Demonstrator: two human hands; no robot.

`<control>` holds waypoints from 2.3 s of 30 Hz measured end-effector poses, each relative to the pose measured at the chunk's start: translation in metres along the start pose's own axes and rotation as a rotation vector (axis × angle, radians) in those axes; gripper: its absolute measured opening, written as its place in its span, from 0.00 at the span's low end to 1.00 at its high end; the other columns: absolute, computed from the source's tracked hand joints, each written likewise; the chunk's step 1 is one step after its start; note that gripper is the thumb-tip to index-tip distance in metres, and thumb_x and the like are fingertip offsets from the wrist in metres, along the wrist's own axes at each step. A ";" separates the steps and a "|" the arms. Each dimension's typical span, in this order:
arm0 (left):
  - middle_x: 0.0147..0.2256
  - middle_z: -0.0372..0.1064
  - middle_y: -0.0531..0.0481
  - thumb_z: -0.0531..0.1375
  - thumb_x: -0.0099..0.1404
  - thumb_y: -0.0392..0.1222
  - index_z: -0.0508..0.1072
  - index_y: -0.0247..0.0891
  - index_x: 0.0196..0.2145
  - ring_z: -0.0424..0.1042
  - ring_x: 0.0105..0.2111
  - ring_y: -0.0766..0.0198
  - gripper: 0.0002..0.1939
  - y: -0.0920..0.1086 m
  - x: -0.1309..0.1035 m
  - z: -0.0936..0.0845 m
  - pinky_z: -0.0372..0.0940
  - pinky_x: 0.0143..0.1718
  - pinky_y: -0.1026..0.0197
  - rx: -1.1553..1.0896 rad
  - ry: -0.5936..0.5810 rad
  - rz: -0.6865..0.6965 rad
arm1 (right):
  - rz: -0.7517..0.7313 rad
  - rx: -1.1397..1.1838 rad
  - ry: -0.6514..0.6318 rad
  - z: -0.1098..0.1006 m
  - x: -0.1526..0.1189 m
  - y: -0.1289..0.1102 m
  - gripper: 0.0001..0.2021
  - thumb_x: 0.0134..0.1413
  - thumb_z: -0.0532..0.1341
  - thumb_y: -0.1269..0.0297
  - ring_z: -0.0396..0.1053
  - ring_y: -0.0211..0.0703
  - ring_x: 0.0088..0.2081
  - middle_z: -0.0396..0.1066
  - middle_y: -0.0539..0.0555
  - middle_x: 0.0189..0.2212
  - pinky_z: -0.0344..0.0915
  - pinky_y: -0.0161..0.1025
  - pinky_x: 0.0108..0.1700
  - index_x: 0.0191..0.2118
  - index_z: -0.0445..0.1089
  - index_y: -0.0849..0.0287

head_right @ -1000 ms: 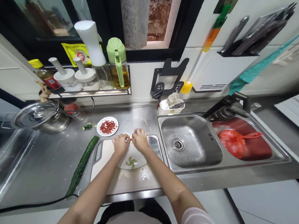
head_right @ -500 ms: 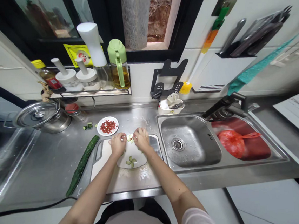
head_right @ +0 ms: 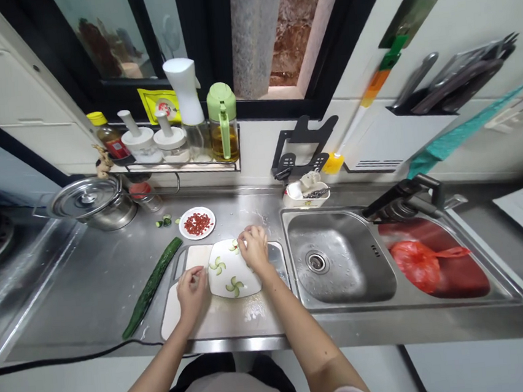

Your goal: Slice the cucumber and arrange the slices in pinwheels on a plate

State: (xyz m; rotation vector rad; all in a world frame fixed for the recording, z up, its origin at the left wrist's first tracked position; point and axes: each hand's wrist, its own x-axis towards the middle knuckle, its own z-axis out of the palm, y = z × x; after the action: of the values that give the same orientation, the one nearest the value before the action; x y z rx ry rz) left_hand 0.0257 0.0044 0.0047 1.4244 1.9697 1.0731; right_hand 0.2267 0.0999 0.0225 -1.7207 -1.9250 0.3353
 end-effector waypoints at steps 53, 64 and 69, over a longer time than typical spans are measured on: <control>0.31 0.72 0.50 0.54 0.66 0.47 0.74 0.41 0.40 0.69 0.32 0.60 0.12 -0.012 -0.028 -0.008 0.62 0.41 0.55 -0.027 0.061 0.160 | -0.066 0.181 -0.078 0.030 0.070 -0.035 0.04 0.56 0.59 0.65 0.59 0.47 0.46 0.67 0.53 0.39 0.55 0.41 0.51 0.34 0.71 0.56; 0.36 0.74 0.49 0.57 0.64 0.45 0.74 0.43 0.40 0.69 0.39 0.57 0.10 0.031 -0.013 0.011 0.58 0.44 0.54 0.085 -0.135 0.140 | 0.036 0.125 -0.023 -0.032 -0.003 -0.002 0.06 0.56 0.59 0.63 0.60 0.48 0.49 0.68 0.54 0.41 0.52 0.43 0.54 0.35 0.73 0.55; 0.38 0.74 0.50 0.57 0.64 0.46 0.75 0.44 0.38 0.67 0.42 0.56 0.09 0.049 -0.005 0.019 0.54 0.46 0.54 0.175 -0.265 0.103 | 0.110 0.064 -0.098 -0.031 -0.044 0.025 0.05 0.55 0.59 0.64 0.60 0.47 0.48 0.67 0.54 0.41 0.53 0.42 0.53 0.33 0.72 0.56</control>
State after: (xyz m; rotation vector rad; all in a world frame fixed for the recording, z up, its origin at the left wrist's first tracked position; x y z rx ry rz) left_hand 0.0691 0.0134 0.0333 1.6814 1.8509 0.7222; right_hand 0.2669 0.0563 0.0258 -1.8018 -1.8698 0.5254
